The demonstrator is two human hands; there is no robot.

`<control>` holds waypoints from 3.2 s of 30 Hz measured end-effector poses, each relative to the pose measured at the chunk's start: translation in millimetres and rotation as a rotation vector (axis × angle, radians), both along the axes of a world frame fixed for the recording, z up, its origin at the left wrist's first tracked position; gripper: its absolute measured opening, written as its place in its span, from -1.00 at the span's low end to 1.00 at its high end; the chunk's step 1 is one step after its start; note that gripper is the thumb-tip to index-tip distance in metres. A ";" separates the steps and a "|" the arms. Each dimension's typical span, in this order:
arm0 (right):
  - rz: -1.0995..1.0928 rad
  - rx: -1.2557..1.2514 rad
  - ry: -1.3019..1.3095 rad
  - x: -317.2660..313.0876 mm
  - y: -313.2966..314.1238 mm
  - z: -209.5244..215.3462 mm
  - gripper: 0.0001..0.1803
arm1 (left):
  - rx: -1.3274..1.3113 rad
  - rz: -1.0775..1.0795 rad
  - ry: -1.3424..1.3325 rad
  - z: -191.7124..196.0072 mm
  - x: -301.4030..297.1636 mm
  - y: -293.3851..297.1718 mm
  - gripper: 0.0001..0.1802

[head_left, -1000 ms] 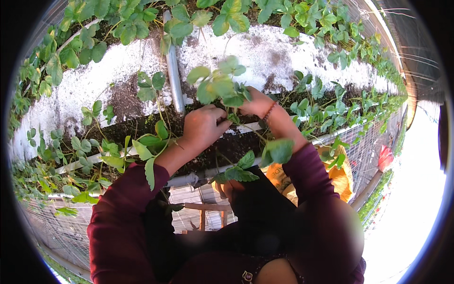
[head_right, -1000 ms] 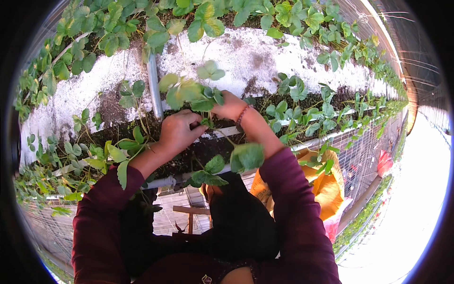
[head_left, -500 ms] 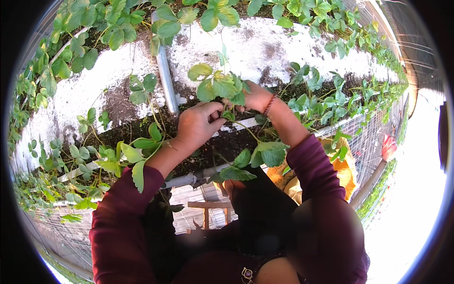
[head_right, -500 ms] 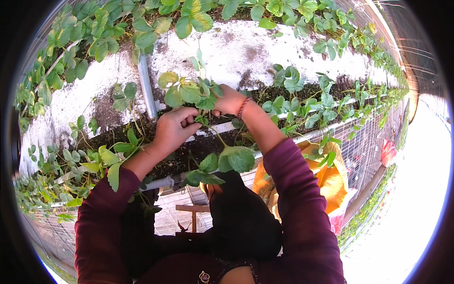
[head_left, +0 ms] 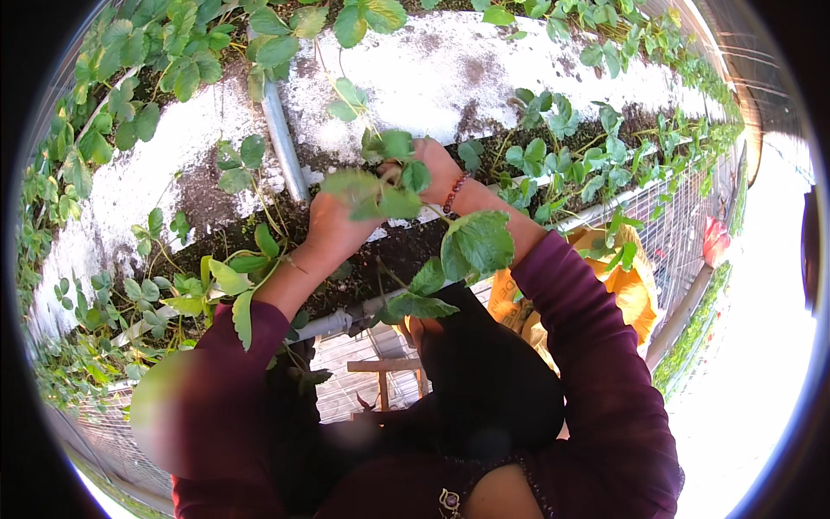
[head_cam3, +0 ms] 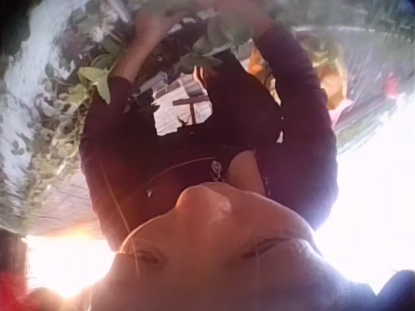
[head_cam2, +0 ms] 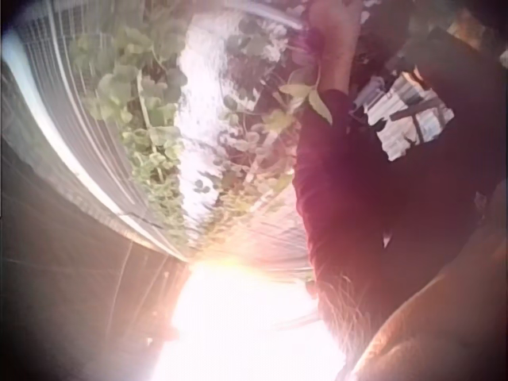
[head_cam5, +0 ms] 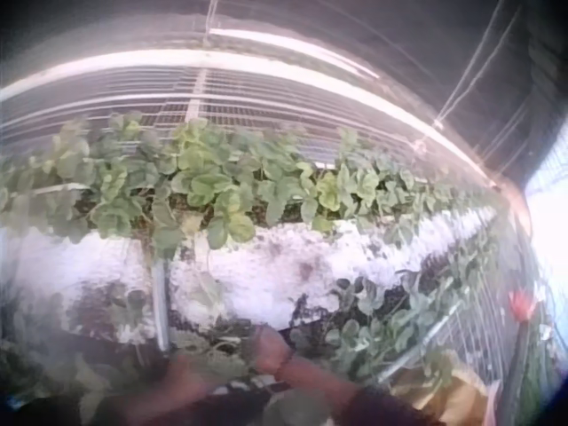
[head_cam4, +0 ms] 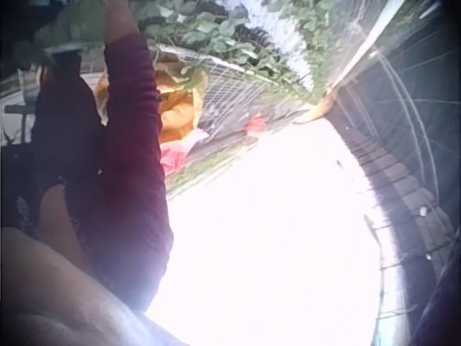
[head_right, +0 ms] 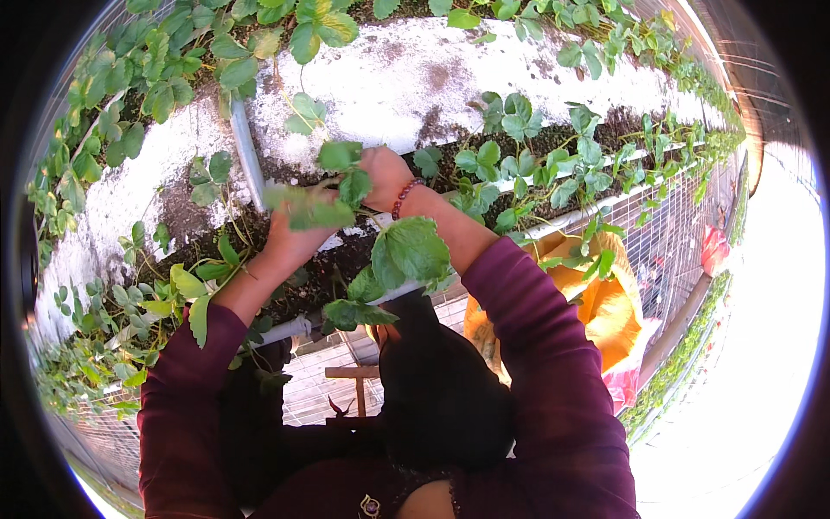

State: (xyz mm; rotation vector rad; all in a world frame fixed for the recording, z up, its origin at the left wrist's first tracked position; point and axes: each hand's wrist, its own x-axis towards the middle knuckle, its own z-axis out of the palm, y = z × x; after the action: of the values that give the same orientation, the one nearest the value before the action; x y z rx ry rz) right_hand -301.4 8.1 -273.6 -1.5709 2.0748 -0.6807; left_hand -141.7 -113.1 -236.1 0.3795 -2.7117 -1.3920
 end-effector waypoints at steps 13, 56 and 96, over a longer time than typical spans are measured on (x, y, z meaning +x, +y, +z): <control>-0.096 0.259 0.040 8.0 -3.8 24.0 -0.66 | -0.047 -0.106 0.000 -11.5 0.9 -5.4 -0.84; -0.380 -0.293 -0.994 -0.4 4.1 4.3 -0.71 | 0.193 -0.031 -0.162 13.5 -3.6 -0.1 -0.78; -0.655 -0.296 -0.159 122.4 205.7 131.2 -0.72 | -0.185 -0.394 0.015 45.3 -45.6 64.7 -0.75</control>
State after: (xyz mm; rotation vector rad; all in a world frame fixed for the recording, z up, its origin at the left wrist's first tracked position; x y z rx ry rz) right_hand -179.0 213.7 -142.4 -0.8946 2.4459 -1.3403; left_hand -187.2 -48.5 -190.8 -0.1885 -2.9812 -1.1874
